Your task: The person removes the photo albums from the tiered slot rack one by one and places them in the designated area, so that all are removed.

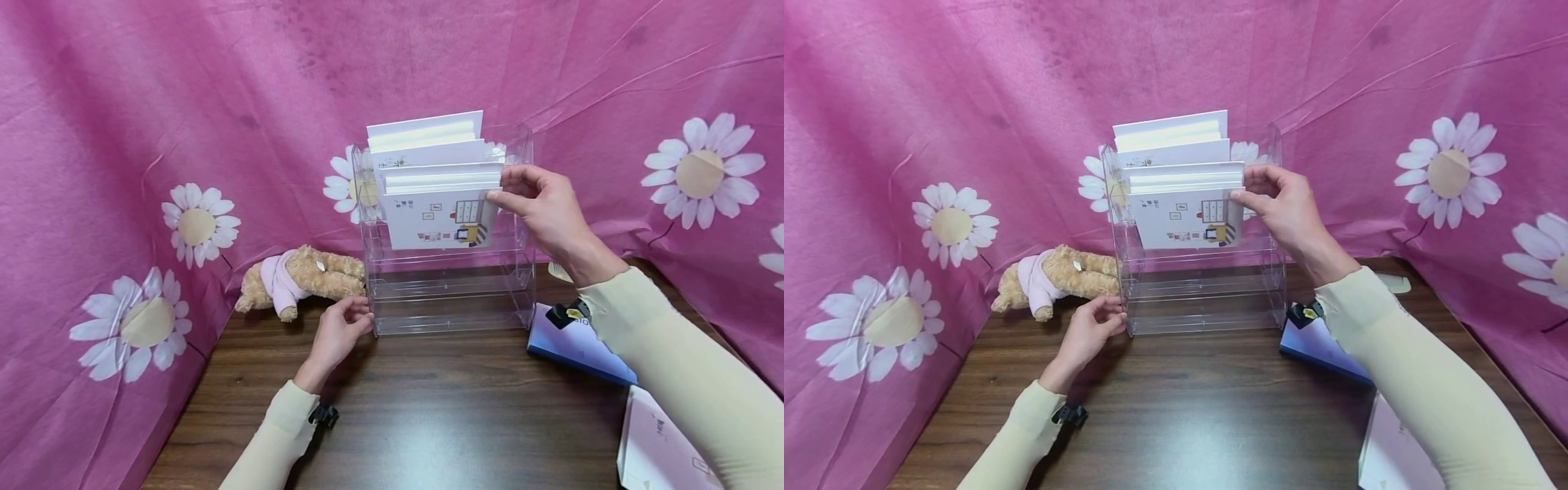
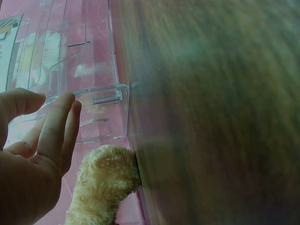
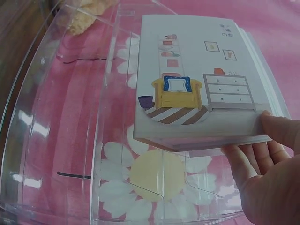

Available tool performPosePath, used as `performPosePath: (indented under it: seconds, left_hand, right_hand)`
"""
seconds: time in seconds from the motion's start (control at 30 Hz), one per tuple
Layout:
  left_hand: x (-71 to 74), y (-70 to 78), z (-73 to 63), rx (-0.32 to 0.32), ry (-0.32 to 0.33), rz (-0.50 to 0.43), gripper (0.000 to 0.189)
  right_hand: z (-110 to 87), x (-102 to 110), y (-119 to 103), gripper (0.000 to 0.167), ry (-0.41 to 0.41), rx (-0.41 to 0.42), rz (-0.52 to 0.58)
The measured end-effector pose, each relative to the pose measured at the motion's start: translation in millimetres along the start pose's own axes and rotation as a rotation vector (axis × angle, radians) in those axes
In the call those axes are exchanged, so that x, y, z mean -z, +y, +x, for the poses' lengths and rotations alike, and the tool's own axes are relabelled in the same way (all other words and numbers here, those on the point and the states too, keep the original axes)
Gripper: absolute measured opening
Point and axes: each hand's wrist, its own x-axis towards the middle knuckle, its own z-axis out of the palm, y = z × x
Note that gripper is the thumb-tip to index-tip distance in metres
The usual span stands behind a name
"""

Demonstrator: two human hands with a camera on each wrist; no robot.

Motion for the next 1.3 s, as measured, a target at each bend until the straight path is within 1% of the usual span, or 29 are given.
performPosePath:
  seconds: [0.23,0.43,0.57,0.73,0.83,0.93,1.0,1.07,1.2,1.3]
  left_hand:
    - [-0.3,-1.6,-1.1,0.005,0.004,-0.003,0.028]
    - [-0.2,-1.2,-0.5,0.002,0.003,-0.005,0.027]
    - [-0.3,0.0,-0.4,-0.001,0.004,-0.012,0.027]
    - [-1.0,-0.9,0.2,0.005,0.002,-0.007,0.028]
    - [-1.3,-1.6,0.9,0.009,0.001,-0.006,0.028]
    - [-1.4,-1.9,1.7,0.012,-0.001,-0.008,0.029]
    - [-1.2,-1.0,1.4,0.011,-0.003,-0.010,0.029]
    - [-1.1,-0.6,1.3,0.011,-0.002,-0.009,0.029]
    - [-0.7,2.5,-0.4,0.001,0.002,-0.010,0.028]
    - [-0.7,2.4,-0.2,0.003,-0.001,-0.013,0.028]
  right_hand:
    - [-8.5,4.5,2.2,0.023,-0.015,-0.002,-0.022]
    - [-21.0,9.5,4.1,0.026,-0.029,-0.002,-0.087]
    - [-28.7,11.6,6.8,0.026,-0.037,0.001,-0.108]
    - [-39.5,15.2,13.5,0.028,-0.075,0.000,-0.131]
    - [-46.6,18.0,18.6,0.029,-0.094,-0.005,-0.148]
    - [-53.9,19.0,23.1,0.028,-0.103,-0.024,-0.107]
    - [-59.1,19.9,26.1,0.028,-0.108,-0.028,-0.108]
    - [-65.4,20.9,29.1,0.028,-0.110,-0.027,-0.130]
    - [-79.0,23.9,36.0,0.030,-0.112,-0.022,-0.209]
    - [-89.4,25.8,41.3,0.031,-0.148,-0.059,-0.169]
